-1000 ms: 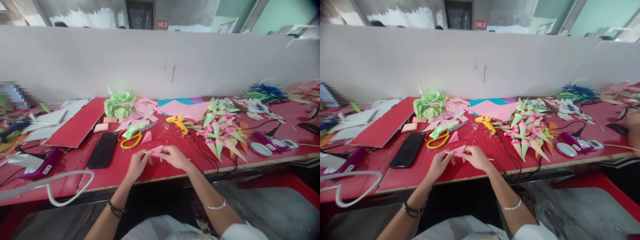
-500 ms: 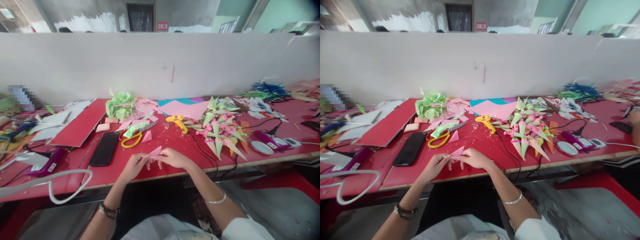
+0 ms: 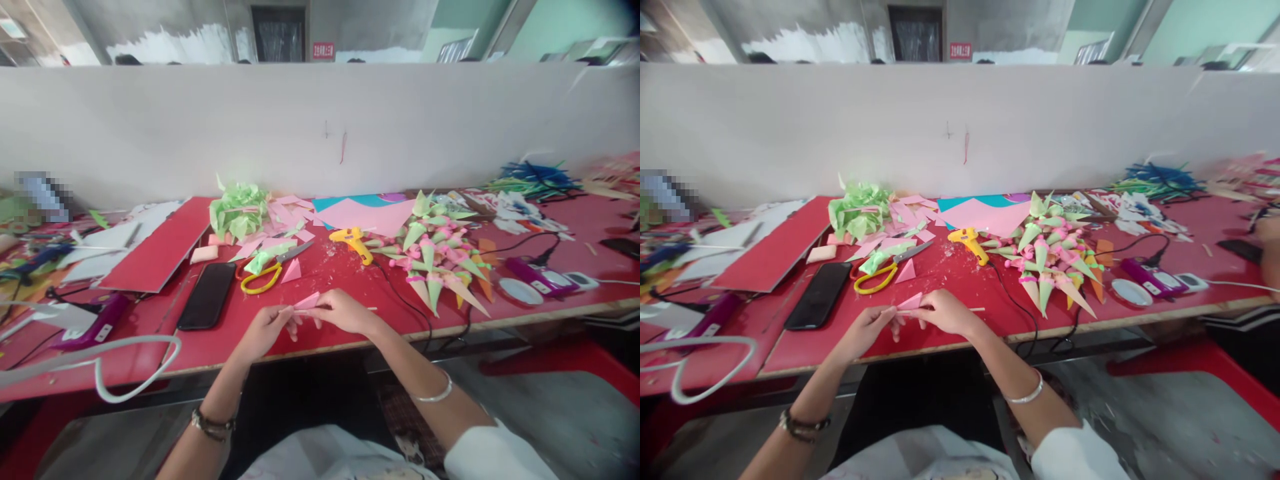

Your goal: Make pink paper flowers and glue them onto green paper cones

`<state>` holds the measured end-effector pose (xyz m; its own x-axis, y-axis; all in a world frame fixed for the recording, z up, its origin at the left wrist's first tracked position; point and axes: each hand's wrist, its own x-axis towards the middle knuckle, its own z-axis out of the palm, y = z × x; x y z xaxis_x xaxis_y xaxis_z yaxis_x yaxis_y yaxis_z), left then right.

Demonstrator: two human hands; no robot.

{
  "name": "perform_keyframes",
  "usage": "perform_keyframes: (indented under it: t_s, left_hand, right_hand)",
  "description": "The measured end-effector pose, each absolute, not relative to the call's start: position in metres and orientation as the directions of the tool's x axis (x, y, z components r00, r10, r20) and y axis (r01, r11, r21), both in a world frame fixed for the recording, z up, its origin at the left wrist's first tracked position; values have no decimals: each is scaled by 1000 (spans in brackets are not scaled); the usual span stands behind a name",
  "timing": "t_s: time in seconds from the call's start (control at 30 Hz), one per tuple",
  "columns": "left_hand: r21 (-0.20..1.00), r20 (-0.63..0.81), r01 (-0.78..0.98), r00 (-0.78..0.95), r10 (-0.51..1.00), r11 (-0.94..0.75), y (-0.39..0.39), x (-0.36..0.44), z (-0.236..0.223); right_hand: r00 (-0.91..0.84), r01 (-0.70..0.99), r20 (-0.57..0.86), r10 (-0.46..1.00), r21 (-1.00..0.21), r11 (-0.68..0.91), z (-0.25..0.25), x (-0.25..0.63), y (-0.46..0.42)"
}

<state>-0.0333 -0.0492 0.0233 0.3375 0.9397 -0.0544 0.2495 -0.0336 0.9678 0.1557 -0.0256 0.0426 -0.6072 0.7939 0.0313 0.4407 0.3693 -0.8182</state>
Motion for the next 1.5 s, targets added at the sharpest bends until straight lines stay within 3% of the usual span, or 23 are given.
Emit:
perform_keyframes:
  t_s: [0.33,0.47,0.6,0.77,0.97,1.07,1.23,1.5]
  left_hand:
    - [960,-219,-98,325,920,263,-50,-27,26]
    - [936,-276,-122,326,904,329,-52,-27,25]
    - [948,-267,-78,333,904,309,-53,-30,21]
    - [990,-45,140,323,945,-1,-53,-32,22]
    - [910,141,312,385,912,-272,-56,-29,25]
    - [864,210,357,386,898,-356,-58,-26,28]
    - [861,231,379,306,924,-341,-61,-23,29]
    - [908,63,374,324,944,-189,-59,-26,26]
  right_hand:
    - [-573,672,175,801,-460,581,45,150,-33]
    - [-616,695,194,763,-321,643,41,150,-34]
    - [-657,688,168,735,-264,676,38,151,-33]
    - [-640,682,129,758,-358,637,43,153,-34]
    - [-689,475,98,718,-688,549,52,155,-38]
    - [-716,416,73,694,-754,509,56,155,-39]
    - [-748,409,47,662,-753,515,58,157,-39]
    - [-700,503,63,711,-664,554,53,155,-38]
